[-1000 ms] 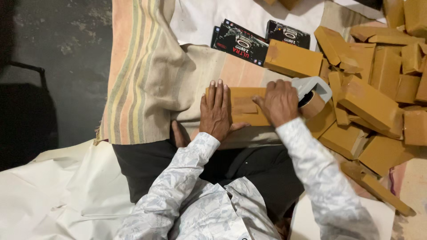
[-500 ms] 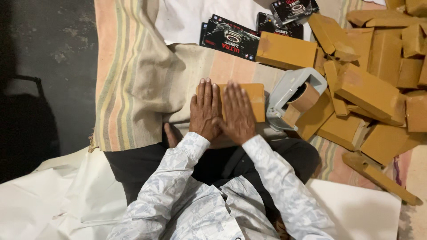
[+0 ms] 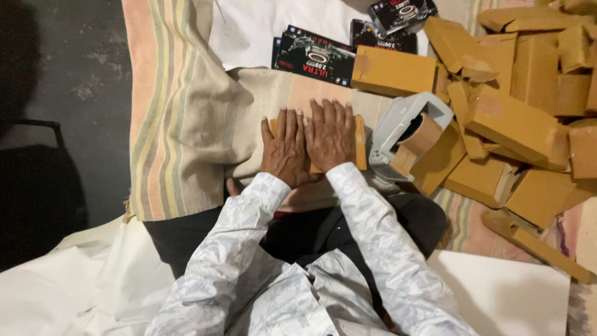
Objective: The person places small black packages into brown cardboard boxes, closes the flaps, and seals them with packing tape using a handheld dispenser. The sealed boxes are set aside on the floor.
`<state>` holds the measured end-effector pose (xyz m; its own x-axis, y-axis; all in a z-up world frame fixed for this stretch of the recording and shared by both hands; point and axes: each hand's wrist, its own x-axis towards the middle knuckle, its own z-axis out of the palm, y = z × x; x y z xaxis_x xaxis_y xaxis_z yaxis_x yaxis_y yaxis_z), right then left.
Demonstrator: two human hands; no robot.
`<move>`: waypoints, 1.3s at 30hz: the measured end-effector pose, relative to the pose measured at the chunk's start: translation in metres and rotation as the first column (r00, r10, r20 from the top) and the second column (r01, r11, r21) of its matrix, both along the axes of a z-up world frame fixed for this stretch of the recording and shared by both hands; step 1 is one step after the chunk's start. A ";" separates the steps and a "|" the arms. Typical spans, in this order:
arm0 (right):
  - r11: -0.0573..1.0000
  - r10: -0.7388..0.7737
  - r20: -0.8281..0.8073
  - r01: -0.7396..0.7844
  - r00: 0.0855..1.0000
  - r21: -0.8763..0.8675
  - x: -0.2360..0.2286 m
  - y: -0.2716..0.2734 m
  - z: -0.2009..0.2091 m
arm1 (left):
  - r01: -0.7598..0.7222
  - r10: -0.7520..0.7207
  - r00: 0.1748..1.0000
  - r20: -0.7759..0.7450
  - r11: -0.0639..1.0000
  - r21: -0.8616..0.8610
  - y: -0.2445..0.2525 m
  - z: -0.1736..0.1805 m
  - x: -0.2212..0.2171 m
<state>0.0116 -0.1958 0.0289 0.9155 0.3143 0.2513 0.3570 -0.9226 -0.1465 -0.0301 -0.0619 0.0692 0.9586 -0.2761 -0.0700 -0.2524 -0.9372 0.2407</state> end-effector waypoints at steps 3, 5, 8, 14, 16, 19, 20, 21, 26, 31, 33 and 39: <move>0.999 -0.014 0.035 0.015 0.999 -0.043 0.003 -0.019 0.000 | -0.037 0.036 0.999 -0.027 0.999 -0.034 0.000 0.002 -0.003; 0.999 -0.053 0.021 0.053 0.998 -0.003 0.007 -0.030 0.002 | -0.045 0.044 0.999 -0.026 0.999 -0.019 -0.001 0.004 -0.002; 0.996 -0.064 0.060 0.067 0.996 -0.051 -0.004 -0.039 0.002 | -0.053 0.053 0.998 0.013 0.997 -0.050 -0.002 0.001 -0.006; 0.989 0.135 0.046 -0.132 0.990 -0.060 -0.037 -0.045 0.002 | 0.020 -0.016 0.997 0.078 0.998 -0.053 0.008 -0.006 -0.003; 0.976 0.198 0.024 -0.195 0.980 -0.092 -0.039 -0.053 0.004 | 0.065 -0.060 0.991 0.122 0.997 -0.038 0.010 -0.007 0.007; 0.973 0.170 -0.027 -0.172 0.985 -0.156 -0.033 -0.059 0.002 | 0.128 -0.125 0.985 0.116 0.992 -0.017 0.017 -0.008 0.027; 0.975 0.156 -0.046 -0.161 0.987 -0.152 -0.028 -0.058 0.001 | 0.128 -0.122 0.984 0.132 0.991 -0.041 0.018 -0.008 0.031; 0.978 0.136 -0.060 -0.144 0.989 -0.152 -0.022 -0.057 0.001 | 0.135 -0.123 0.980 0.155 0.989 -0.066 0.018 -0.008 0.036; 0.989 0.049 0.006 -0.048 0.999 -0.141 -0.002 -0.022 -0.008 | 0.079 -0.076 0.990 0.119 0.997 -0.017 0.011 -0.012 0.036; 0.987 0.082 -0.019 -0.084 0.996 -0.137 0.019 0.000 -0.003 | 0.054 -0.052 0.997 0.048 0.998 -0.040 0.018 -0.007 0.033; 0.989 0.092 -0.081 -0.100 0.992 -0.105 0.027 0.000 0.000 | 0.044 -0.041 0.999 0.030 0.995 -0.091 0.021 -0.003 0.033; 0.993 -0.019 -0.026 0.016 0.999 -0.118 0.029 -0.020 0.002 | 0.063 -0.053 0.989 0.136 0.996 -0.068 0.022 0.001 0.033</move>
